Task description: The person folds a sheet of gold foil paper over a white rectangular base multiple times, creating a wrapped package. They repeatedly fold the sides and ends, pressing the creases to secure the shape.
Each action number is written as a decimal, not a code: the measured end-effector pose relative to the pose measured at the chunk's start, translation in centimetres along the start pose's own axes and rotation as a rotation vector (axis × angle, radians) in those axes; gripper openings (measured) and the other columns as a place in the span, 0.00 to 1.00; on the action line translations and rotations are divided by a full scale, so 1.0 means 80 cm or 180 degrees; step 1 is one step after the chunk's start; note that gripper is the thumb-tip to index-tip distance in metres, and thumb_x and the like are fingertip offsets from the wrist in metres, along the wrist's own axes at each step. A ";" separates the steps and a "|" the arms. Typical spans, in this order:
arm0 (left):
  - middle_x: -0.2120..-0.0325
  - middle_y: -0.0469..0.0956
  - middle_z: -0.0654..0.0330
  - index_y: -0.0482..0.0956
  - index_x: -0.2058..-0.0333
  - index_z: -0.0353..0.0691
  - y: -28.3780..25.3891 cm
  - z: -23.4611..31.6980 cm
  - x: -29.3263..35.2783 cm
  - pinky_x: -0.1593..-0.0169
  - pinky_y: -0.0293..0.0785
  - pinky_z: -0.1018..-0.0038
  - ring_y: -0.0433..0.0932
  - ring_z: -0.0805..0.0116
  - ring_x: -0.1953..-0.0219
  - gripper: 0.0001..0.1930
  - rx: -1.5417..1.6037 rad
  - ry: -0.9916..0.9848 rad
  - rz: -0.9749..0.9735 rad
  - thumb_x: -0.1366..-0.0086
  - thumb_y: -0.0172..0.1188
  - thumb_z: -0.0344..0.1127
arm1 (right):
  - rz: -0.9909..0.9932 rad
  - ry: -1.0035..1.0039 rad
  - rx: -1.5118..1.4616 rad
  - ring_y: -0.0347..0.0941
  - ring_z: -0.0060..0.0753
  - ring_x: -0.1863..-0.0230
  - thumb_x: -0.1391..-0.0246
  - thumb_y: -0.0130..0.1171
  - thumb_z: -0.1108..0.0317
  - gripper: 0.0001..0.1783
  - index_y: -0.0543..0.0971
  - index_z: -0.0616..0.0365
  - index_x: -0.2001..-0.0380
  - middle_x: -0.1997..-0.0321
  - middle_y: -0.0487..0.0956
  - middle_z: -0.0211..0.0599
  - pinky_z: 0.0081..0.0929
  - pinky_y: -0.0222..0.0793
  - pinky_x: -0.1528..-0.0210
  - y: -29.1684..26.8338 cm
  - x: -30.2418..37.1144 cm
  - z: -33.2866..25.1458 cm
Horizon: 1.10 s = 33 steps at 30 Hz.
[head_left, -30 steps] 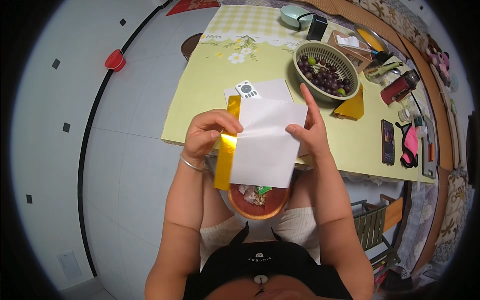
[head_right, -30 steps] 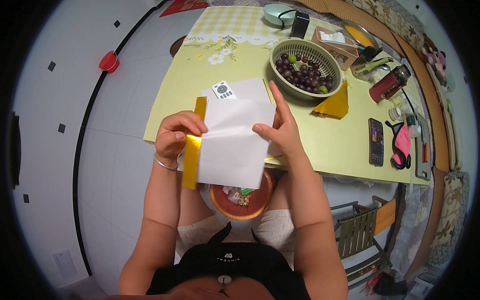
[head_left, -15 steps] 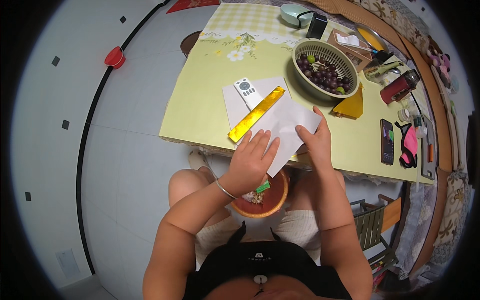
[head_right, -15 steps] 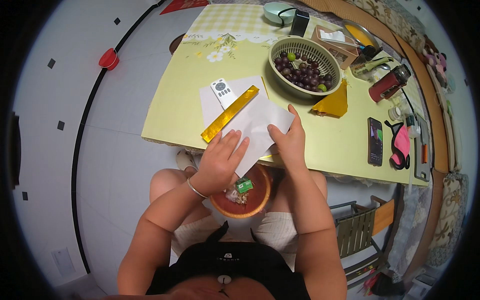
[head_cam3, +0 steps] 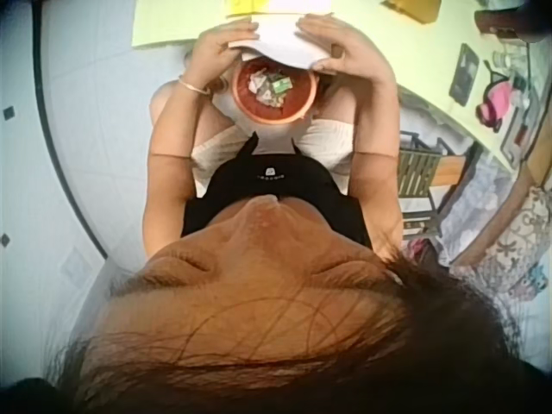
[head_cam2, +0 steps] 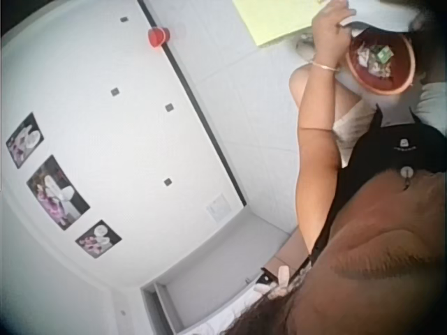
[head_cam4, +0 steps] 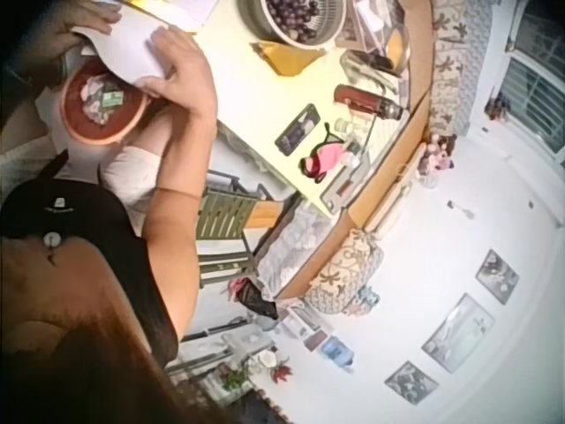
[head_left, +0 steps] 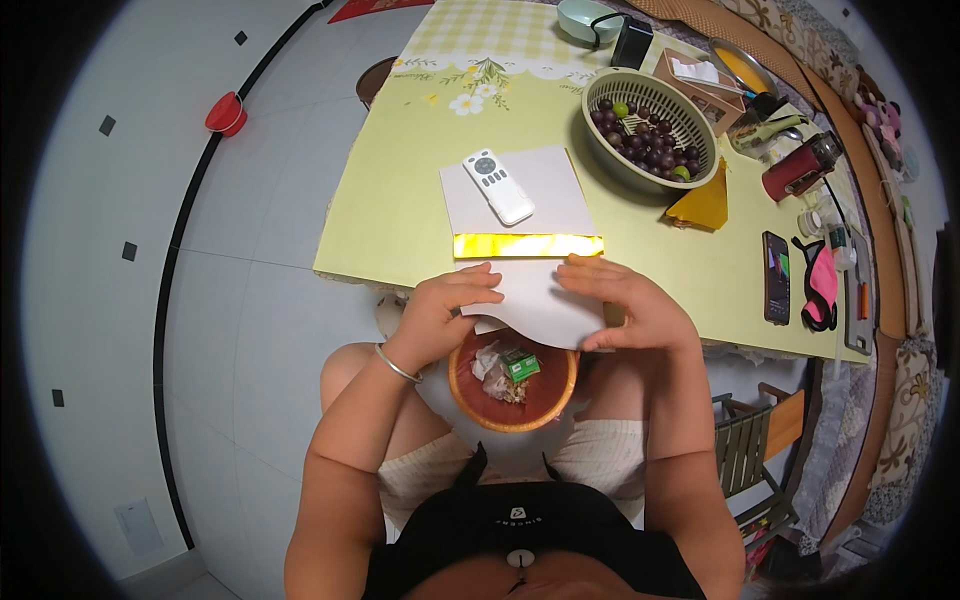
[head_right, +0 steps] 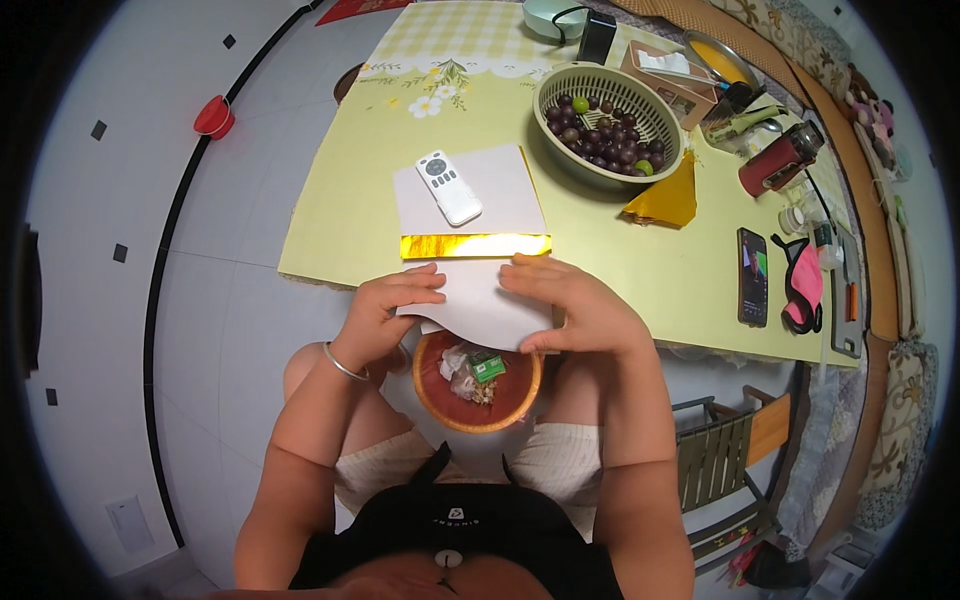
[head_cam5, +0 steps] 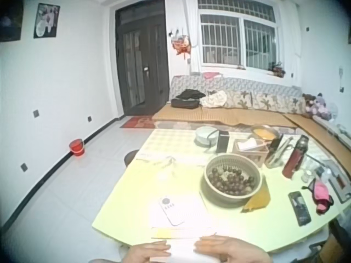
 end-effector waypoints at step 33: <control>0.58 0.83 0.52 0.83 0.72 0.36 -0.029 0.025 -0.009 0.55 0.77 0.67 0.82 0.55 0.59 0.05 -0.0733 0.0042 0.0920 0.46 0.68 0.30 | 0.1172 0.0141 -0.0350 0.74 0.46 0.43 0.50 0.65 0.71 0.07 0.78 0.61 0.74 0.48 0.83 0.42 0.38 0.68 0.40 -0.024 -0.038 0.042</control>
Point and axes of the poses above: each hand's wrist, its own x-axis away from the middle knuckle, its own y-axis out of the palm, z = x × y, the point moved 9 cm from there along -x, towards the middle knuckle
